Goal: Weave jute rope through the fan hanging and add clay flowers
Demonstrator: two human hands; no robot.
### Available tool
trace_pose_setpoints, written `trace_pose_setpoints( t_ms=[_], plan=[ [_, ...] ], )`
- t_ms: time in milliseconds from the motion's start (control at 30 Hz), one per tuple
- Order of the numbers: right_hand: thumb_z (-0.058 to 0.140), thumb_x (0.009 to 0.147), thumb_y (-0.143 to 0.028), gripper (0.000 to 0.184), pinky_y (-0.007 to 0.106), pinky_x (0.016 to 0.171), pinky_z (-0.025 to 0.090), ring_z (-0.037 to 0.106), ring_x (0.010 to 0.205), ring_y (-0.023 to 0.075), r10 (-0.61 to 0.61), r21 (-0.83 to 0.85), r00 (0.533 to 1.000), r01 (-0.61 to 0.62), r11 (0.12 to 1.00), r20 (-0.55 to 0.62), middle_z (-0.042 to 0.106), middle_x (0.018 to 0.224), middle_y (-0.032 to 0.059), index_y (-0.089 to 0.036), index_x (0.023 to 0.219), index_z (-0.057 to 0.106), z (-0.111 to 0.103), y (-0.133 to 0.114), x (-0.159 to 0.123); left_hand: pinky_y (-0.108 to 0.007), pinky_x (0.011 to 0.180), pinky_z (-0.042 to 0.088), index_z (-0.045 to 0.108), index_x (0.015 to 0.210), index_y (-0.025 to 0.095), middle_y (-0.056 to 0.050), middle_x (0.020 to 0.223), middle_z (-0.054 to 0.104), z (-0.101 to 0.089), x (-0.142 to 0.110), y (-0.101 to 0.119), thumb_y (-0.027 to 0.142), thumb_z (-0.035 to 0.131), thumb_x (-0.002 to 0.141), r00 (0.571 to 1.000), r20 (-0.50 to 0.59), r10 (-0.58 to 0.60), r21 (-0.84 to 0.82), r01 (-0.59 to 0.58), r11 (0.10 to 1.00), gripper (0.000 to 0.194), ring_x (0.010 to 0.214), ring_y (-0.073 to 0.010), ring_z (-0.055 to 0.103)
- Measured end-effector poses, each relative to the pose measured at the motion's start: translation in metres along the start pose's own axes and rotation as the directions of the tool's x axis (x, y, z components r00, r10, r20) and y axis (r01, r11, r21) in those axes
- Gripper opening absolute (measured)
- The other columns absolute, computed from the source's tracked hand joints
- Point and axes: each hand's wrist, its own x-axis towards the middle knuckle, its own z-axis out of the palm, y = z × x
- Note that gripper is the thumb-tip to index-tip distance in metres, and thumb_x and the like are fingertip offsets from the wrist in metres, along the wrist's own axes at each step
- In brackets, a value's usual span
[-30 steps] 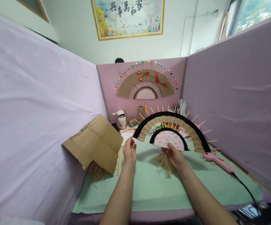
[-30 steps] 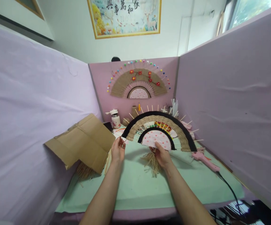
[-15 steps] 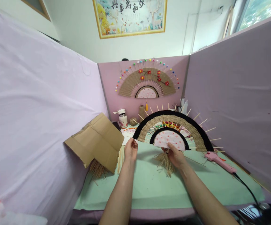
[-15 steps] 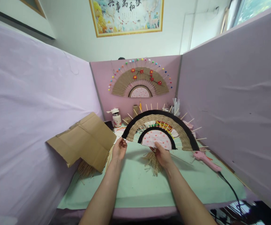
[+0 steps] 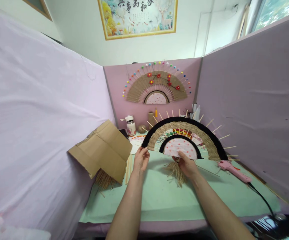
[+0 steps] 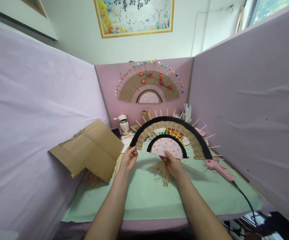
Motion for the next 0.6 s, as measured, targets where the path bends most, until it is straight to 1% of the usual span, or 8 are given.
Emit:
trace_pose_setpoints(
  t_ms=[67,133,200,233,300,367,500,600],
  plan=[
    [0.076,0.065,-0.02,0.031,0.029,0.071,0.058,0.068,0.078,0.0155,-0.001,0.013,1.0,0.001,1.0,-0.001,0.073,0.085,-0.0052,-0.029,0.093,0.064,0.0003,-0.0006,-0.0003,-0.016,0.051,0.039,0.059,0.076,0.015,0.001,0.068,0.058,0.001,-0.0018,0.0002,0.006,0.071,0.066,1.0,0.001,-0.006,0.011,0.006,1.0,0.019,0.058,-0.0056,0.053],
    [0.077,0.064,-0.02,0.033,0.028,0.071,0.058,0.067,0.078,0.0146,0.001,0.018,1.0,-0.001,1.0,0.0,0.072,0.083,-0.0065,-0.03,0.094,0.064,0.0007,-0.001,-0.0006,-0.018,0.049,0.039,0.058,0.075,0.016,0.001,0.068,0.057,0.0009,-0.0024,0.0018,0.019,0.072,0.07,1.0,-0.017,-0.003,0.008,0.003,1.0,0.015,0.057,-0.0066,0.053],
    [0.077,0.064,-0.021,0.032,0.027,0.07,0.058,0.067,0.076,0.014,0.012,0.015,1.0,-0.012,1.0,0.001,0.072,0.081,-0.0072,-0.03,0.092,0.065,0.0009,-0.0011,-0.0009,-0.018,0.048,0.038,0.057,0.073,0.017,0.002,0.066,0.056,-0.0001,-0.0015,0.0038,0.029,0.07,0.072,0.999,-0.046,0.01,0.001,-0.01,1.0,0.018,0.056,-0.0068,0.052],
    [0.077,0.064,-0.021,0.031,0.026,0.069,0.058,0.067,0.076,0.0139,0.015,0.013,1.0,-0.015,1.0,0.002,0.072,0.08,-0.0071,-0.03,0.09,0.065,0.0009,-0.001,-0.0011,-0.018,0.047,0.037,0.056,0.072,0.017,0.002,0.065,0.055,-0.0008,-0.0006,0.0046,0.031,0.069,0.073,0.998,-0.061,0.017,0.0,-0.017,1.0,0.019,0.055,-0.0065,0.051],
    [0.077,0.064,-0.021,0.027,0.026,0.068,0.058,0.067,0.075,0.014,0.023,0.007,1.0,-0.023,1.0,0.014,0.072,0.081,-0.0064,-0.029,0.087,0.065,0.0008,-0.0006,-0.0013,-0.017,0.046,0.035,0.056,0.071,0.017,0.004,0.062,0.053,-0.0025,0.0018,0.0053,0.028,0.07,0.072,0.996,-0.089,0.027,0.004,-0.027,1.0,0.018,0.052,-0.0054,0.05],
    [0.077,0.065,-0.022,0.026,0.026,0.068,0.058,0.067,0.076,0.0142,0.028,0.004,0.999,-0.028,1.0,0.028,0.072,0.081,-0.0058,-0.028,0.087,0.065,0.0006,-0.0003,-0.0014,-0.016,0.044,0.033,0.055,0.07,0.016,0.004,0.059,0.052,-0.004,0.004,0.0049,0.022,0.071,0.07,0.994,-0.107,0.028,0.016,-0.026,1.0,0.016,0.051,-0.0043,0.048],
    [0.077,0.064,-0.021,0.035,0.027,0.068,0.058,0.068,0.077,0.0151,0.038,0.007,0.999,-0.038,0.999,0.022,0.073,0.086,-0.0045,-0.029,0.096,0.065,0.0008,0.0,-0.0019,-0.015,0.044,0.031,0.054,0.07,0.016,0.005,0.059,0.052,-0.0048,0.0048,0.0025,0.011,0.071,0.065,0.994,-0.109,0.018,0.043,-0.014,0.999,0.019,0.05,-0.0032,0.047],
    [0.077,0.064,-0.02,0.039,0.027,0.069,0.058,0.068,0.079,0.0157,0.046,-0.005,0.999,-0.046,0.999,0.023,0.073,0.092,-0.0032,-0.028,0.101,0.064,0.001,0.0003,-0.0024,-0.015,0.046,0.032,0.055,0.071,0.017,0.006,0.062,0.055,-0.0022,0.0014,-0.0004,0.006,0.074,0.06,0.997,-0.081,-0.003,0.072,0.009,0.997,0.025,0.05,-0.003,0.047]
  ],
)
